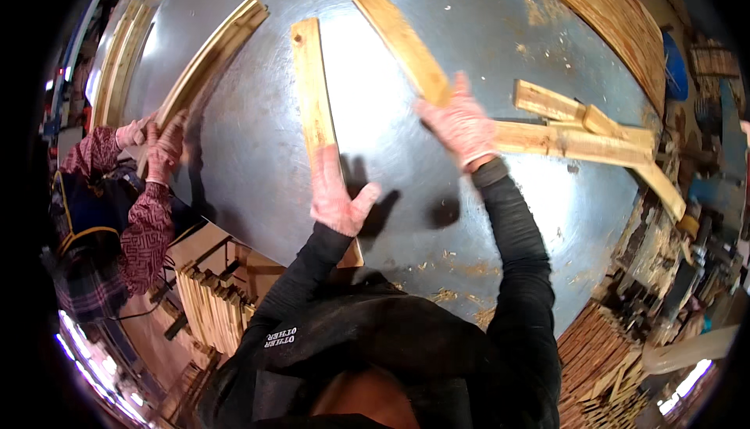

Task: The person sorts wooden planks on a metal table, picking them up individually and placing them into a neat stack. The person wears pink gloves and handles the wood pieces one by one, organizing them into a pile.

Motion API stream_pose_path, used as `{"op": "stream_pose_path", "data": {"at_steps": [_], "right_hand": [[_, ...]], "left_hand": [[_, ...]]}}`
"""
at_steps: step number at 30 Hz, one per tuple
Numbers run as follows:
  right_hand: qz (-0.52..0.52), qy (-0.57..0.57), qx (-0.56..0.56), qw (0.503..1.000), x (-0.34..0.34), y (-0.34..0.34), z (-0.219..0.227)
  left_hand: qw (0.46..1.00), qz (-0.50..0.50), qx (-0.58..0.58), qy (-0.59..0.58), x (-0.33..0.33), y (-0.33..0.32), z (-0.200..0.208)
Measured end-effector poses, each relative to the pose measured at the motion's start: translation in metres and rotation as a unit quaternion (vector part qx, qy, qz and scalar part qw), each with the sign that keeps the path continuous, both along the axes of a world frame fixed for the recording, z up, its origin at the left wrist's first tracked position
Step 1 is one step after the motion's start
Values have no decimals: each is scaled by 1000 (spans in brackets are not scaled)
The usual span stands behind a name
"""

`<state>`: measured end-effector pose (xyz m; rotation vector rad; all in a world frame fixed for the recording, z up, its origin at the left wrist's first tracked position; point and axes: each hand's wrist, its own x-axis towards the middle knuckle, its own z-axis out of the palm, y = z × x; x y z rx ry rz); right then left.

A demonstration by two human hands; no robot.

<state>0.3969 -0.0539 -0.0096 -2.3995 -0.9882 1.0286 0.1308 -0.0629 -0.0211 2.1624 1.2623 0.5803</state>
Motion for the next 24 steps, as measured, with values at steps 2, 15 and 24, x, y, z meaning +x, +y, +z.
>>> {"op": "stream_pose_path", "data": {"at_steps": [2,15,24], "right_hand": [[95,-7,123,988,-49,-13,-29],[372,-443,-86,811,185,-120,-11],[239,-426,-114,865,247,-84,58]], "left_hand": [[896,20,-350,-274,36,-3,2],[978,55,-193,53,-108,91,7],[951,190,-129,-207,-166,112,-2]]}}
